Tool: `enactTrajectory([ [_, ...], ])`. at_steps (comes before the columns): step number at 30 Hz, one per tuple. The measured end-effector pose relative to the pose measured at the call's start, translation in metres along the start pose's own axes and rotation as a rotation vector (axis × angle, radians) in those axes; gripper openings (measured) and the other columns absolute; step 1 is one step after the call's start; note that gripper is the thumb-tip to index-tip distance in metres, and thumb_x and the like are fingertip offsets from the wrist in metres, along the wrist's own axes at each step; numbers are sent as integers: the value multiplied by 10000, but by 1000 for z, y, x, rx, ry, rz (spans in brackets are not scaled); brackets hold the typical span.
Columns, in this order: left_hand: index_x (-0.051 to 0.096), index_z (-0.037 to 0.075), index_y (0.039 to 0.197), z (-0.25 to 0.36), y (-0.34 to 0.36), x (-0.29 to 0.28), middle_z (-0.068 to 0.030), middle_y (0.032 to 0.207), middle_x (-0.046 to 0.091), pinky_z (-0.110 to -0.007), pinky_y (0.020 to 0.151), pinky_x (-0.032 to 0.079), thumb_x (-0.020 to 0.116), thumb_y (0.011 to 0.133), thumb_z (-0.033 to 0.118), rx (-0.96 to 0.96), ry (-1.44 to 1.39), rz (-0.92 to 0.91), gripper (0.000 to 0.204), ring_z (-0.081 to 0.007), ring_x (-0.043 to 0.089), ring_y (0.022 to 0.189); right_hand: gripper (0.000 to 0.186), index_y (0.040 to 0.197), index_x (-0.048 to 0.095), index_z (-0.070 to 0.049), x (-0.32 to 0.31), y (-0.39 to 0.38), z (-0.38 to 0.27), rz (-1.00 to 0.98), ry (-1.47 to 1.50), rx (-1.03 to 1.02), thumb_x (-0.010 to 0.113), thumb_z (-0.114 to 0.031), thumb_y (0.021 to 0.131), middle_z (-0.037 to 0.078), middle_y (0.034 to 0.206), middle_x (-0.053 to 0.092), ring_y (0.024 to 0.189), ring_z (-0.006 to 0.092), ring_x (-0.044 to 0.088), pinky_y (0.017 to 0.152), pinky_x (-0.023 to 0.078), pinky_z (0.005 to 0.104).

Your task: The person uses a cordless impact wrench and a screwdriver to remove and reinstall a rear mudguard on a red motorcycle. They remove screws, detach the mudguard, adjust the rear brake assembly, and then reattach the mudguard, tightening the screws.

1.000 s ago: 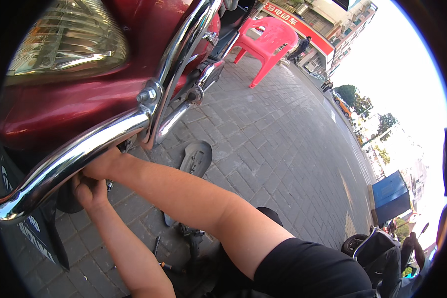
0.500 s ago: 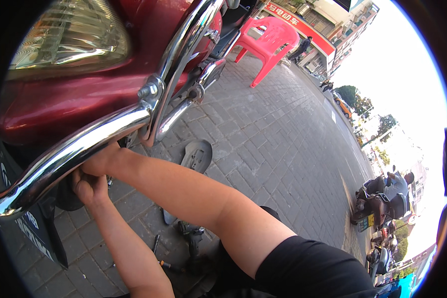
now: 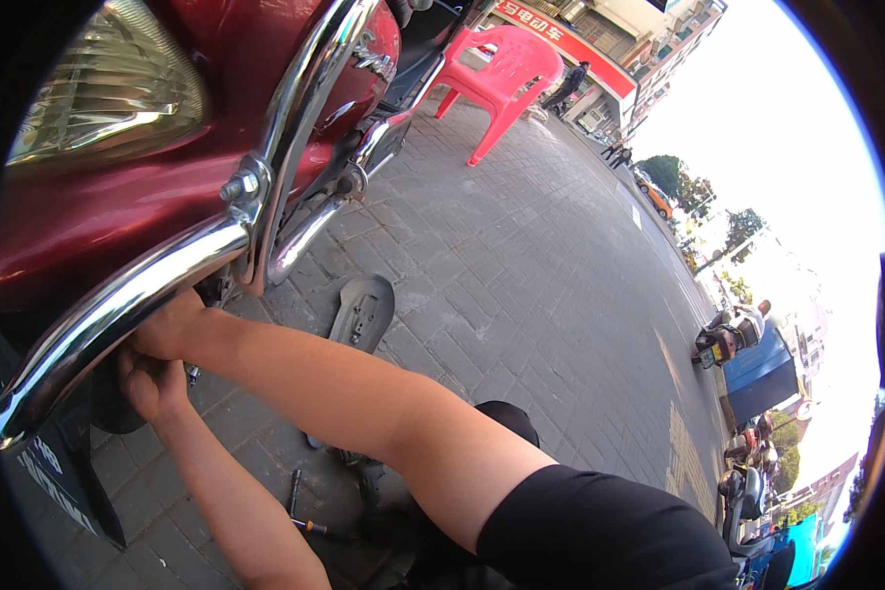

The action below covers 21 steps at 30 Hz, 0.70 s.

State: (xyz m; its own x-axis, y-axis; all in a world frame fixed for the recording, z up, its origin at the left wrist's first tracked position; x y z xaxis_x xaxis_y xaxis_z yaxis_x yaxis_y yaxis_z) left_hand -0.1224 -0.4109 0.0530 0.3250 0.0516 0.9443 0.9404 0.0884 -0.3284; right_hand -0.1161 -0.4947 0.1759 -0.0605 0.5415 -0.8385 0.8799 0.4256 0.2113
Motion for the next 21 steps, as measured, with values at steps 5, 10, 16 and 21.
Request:
enactTrajectory([
  [5,514,-18,1315,-2,-6,10,-166,1379,524,-362,1114,350,468,984,94,29,38,57,353,-235,502,1281,352,1148,681,-105,6,3,1,-61,1,22,615,-227,824,162,1210,641,1167,334,569,983,447,403],
  [10,503,-17,1328,0,-4,11,-170,1407,502,-362,1125,332,462,984,109,22,58,36,368,-240,494,1287,349,1131,686,-91,16,5,9,20,-38,22,627,-203,807,170,1198,643,1163,335,572,985,445,406],
  [16,505,-23,1321,3,4,5,-172,1398,510,-360,1122,333,477,968,114,27,66,70,380,-248,492,1289,315,1046,702,-65,16,8,3,67,-94,-22,664,-176,753,177,1114,669,1095,330,615,944,482,392],
  [21,538,-19,1285,3,7,0,-161,1353,548,-354,1096,366,477,963,122,-32,14,24,357,-238,517,1261,347,1112,694,-95,11,1,6,-3,-66,-28,656,-193,782,156,1186,651,1149,332,584,973,458,408],
])
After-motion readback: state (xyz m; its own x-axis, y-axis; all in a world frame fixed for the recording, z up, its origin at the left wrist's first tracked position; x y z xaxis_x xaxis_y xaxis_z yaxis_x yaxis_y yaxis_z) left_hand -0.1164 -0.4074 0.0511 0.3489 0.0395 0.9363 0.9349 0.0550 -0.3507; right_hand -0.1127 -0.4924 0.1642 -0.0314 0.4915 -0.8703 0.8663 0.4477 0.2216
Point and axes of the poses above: each hand's wrist, its own y-axis towards the middle knuckle, its own x-axis out of the palm, z = x × y, the point moved 2 cm from there along y, towards the middle knuckle
